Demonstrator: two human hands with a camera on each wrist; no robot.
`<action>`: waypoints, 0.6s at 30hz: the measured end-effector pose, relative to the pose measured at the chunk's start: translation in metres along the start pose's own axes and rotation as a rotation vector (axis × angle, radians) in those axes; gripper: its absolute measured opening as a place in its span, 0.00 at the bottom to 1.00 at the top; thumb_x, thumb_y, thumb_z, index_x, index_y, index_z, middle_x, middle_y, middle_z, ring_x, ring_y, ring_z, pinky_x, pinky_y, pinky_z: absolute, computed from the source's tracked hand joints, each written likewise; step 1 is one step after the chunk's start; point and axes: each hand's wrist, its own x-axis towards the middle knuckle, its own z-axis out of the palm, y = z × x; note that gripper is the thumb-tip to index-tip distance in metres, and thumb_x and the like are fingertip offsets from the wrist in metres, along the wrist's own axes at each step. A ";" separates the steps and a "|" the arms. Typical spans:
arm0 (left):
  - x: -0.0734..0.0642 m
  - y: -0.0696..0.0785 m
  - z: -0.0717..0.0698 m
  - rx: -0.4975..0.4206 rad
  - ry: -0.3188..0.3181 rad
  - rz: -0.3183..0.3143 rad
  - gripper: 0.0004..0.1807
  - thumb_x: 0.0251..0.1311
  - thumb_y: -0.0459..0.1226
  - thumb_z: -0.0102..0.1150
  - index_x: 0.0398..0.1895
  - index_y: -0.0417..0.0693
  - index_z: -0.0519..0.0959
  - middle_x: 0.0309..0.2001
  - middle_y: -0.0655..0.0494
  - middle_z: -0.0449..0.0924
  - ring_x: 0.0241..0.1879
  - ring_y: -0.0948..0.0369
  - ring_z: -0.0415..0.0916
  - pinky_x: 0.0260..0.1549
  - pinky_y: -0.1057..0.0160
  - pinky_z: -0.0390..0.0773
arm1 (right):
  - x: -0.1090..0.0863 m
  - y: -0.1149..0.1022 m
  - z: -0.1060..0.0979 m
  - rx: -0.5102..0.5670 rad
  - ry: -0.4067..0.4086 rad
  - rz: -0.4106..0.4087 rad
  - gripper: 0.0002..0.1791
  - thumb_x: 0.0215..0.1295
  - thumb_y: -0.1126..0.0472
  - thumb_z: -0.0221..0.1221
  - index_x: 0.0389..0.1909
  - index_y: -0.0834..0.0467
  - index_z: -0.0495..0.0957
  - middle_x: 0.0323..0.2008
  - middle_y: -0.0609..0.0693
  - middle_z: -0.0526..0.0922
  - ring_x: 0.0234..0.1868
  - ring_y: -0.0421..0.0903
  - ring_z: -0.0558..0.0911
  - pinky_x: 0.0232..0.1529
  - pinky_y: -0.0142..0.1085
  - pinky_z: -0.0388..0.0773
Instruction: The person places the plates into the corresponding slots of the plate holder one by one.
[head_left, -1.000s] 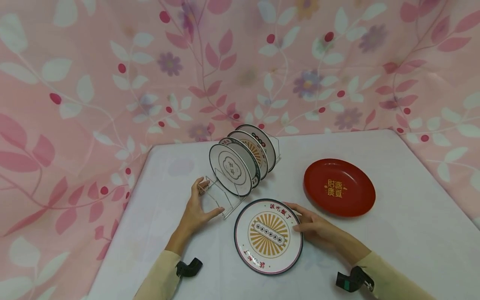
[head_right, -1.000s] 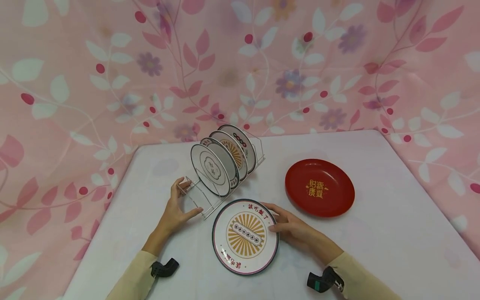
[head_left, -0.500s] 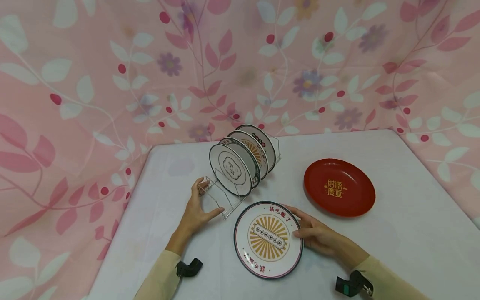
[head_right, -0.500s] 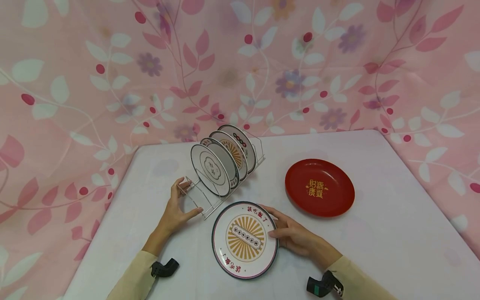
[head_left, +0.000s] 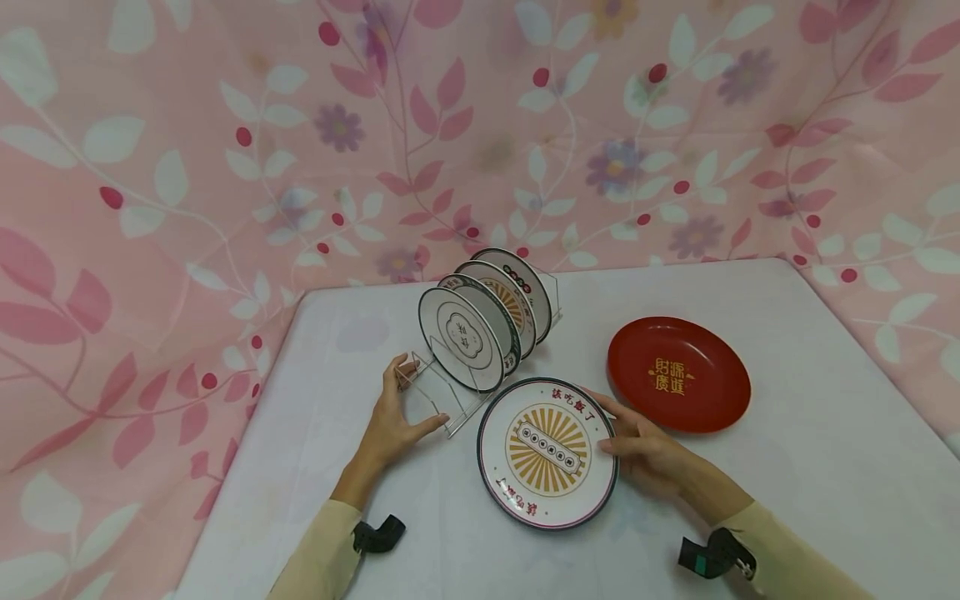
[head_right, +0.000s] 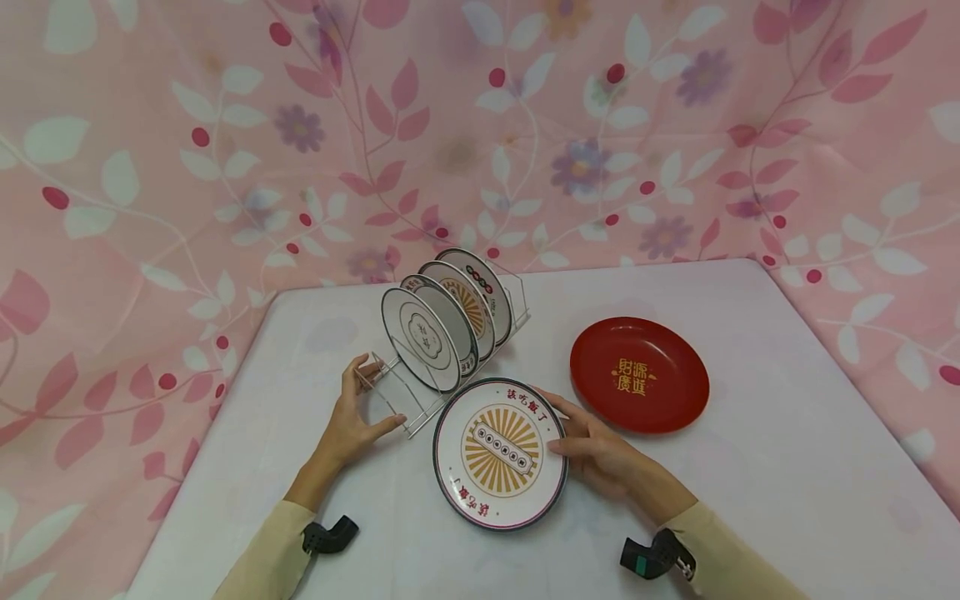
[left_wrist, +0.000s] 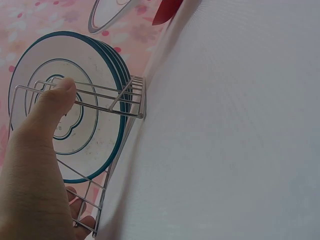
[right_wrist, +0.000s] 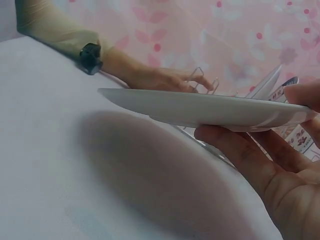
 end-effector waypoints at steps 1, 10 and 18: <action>0.000 0.000 0.000 -0.002 0.002 -0.005 0.64 0.41 0.51 0.79 0.76 0.68 0.43 0.70 0.53 0.63 0.70 0.51 0.62 0.69 0.44 0.59 | 0.000 -0.001 0.000 -0.012 0.010 0.000 0.41 0.70 0.71 0.49 0.78 0.48 0.43 0.65 0.42 0.68 0.59 0.43 0.77 0.57 0.40 0.78; 0.000 -0.002 0.000 -0.003 0.001 0.003 0.64 0.41 0.50 0.79 0.76 0.69 0.42 0.70 0.54 0.63 0.70 0.52 0.62 0.69 0.44 0.59 | -0.002 -0.008 0.002 -0.123 0.094 0.001 0.43 0.69 0.67 0.51 0.79 0.53 0.38 0.65 0.43 0.65 0.58 0.42 0.76 0.55 0.39 0.79; 0.000 0.000 0.000 0.004 -0.001 0.017 0.64 0.42 0.50 0.79 0.77 0.63 0.43 0.70 0.51 0.63 0.70 0.51 0.63 0.68 0.44 0.60 | -0.004 -0.014 -0.004 -0.128 0.083 -0.065 0.43 0.70 0.69 0.49 0.78 0.55 0.35 0.65 0.42 0.65 0.54 0.42 0.79 0.50 0.38 0.82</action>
